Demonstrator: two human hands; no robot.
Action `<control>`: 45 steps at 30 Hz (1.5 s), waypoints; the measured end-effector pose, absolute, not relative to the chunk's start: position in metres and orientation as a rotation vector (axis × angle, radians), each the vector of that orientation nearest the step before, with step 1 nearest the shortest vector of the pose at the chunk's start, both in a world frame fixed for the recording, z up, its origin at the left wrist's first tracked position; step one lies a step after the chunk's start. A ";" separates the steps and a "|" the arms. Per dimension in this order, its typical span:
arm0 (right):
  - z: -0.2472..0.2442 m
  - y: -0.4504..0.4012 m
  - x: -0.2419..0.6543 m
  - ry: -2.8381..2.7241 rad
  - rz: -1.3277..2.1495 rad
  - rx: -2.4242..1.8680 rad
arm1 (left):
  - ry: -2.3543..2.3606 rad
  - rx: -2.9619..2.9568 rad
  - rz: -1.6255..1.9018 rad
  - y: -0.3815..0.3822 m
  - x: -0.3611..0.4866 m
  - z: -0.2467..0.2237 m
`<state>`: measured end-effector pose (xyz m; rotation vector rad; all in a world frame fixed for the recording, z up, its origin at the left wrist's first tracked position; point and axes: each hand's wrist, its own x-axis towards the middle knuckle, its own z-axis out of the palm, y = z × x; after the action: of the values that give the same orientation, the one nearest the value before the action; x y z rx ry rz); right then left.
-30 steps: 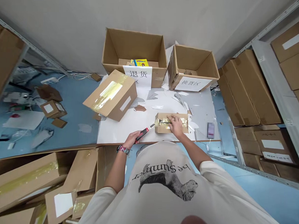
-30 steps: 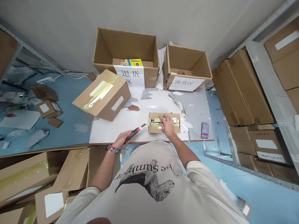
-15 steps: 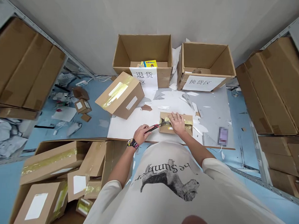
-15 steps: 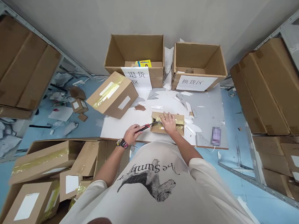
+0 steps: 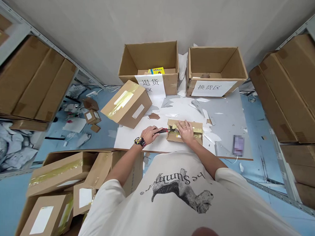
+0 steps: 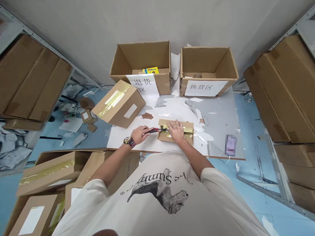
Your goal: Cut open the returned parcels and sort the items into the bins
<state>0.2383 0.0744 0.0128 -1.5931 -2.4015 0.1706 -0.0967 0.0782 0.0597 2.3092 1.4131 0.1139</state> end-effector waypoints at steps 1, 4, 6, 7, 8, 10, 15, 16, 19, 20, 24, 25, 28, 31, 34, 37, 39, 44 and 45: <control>0.012 0.074 0.238 -2.401 0.175 -1.595 | 1.402 2.347 0.087 0.081 -0.096 0.065; 0.012 0.072 0.237 -2.394 0.200 -1.608 | 1.332 2.466 -0.016 0.090 -0.093 0.080; 0.011 0.070 0.237 -2.384 0.219 -1.606 | 1.273 2.528 -0.082 0.094 -0.088 0.089; 0.011 0.068 0.237 -2.376 0.225 -1.601 | 1.238 2.550 -0.109 0.095 -0.084 0.092; 0.011 0.067 0.238 -2.367 0.228 -1.594 | 1.204 2.564 -0.128 0.097 -0.081 0.094; 0.012 0.064 0.238 -2.351 0.232 -1.584 | 1.153 2.569 -0.140 0.098 -0.074 0.096; 0.019 0.060 0.238 -2.398 0.278 -1.584 | 1.169 2.470 -0.069 0.105 -0.083 0.086; 0.020 0.061 0.237 -2.415 0.292 -1.588 | 1.179 2.448 -0.053 0.107 -0.089 0.084; 0.022 0.062 0.236 -2.447 0.322 -1.620 | 1.210 2.401 0.018 0.114 -0.106 0.080; 0.022 0.062 0.236 -2.447 0.324 -1.631 | 1.236 2.389 0.056 0.117 -0.112 0.080; 0.021 0.059 0.239 -2.413 0.294 -1.615 | 1.421 2.345 0.188 0.129 -0.145 0.087; 0.021 0.059 0.239 -2.407 0.286 -1.608 | 1.463 2.331 0.198 0.129 -0.155 0.088; 0.024 0.057 0.240 -2.394 0.267 -1.615 | 1.574 2.222 0.273 0.118 -0.178 0.084; 0.030 0.056 0.238 -2.392 0.263 -1.615 | 1.750 1.960 0.439 0.087 -0.178 0.059; 0.037 0.053 0.234 -2.427 0.272 -1.560 | 1.961 1.650 0.472 0.051 -0.155 0.021; 0.043 0.046 0.232 -2.490 0.293 -1.481 | 2.097 1.494 0.294 0.030 -0.125 -0.013; 0.047 0.042 0.238 -2.514 0.310 -1.449 | 2.151 1.456 0.182 0.027 -0.109 -0.027; 0.052 0.029 0.292 -2.208 0.218 -1.831 | 2.201 1.459 0.435 0.041 -0.078 -0.028; 0.052 0.025 0.306 -2.114 0.175 -1.925 | 2.157 1.482 0.562 0.044 -0.071 -0.023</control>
<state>0.3065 0.0247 0.0517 -1.9252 -2.1136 0.1746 -0.0712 0.0439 -0.0231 1.4823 2.1568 0.5618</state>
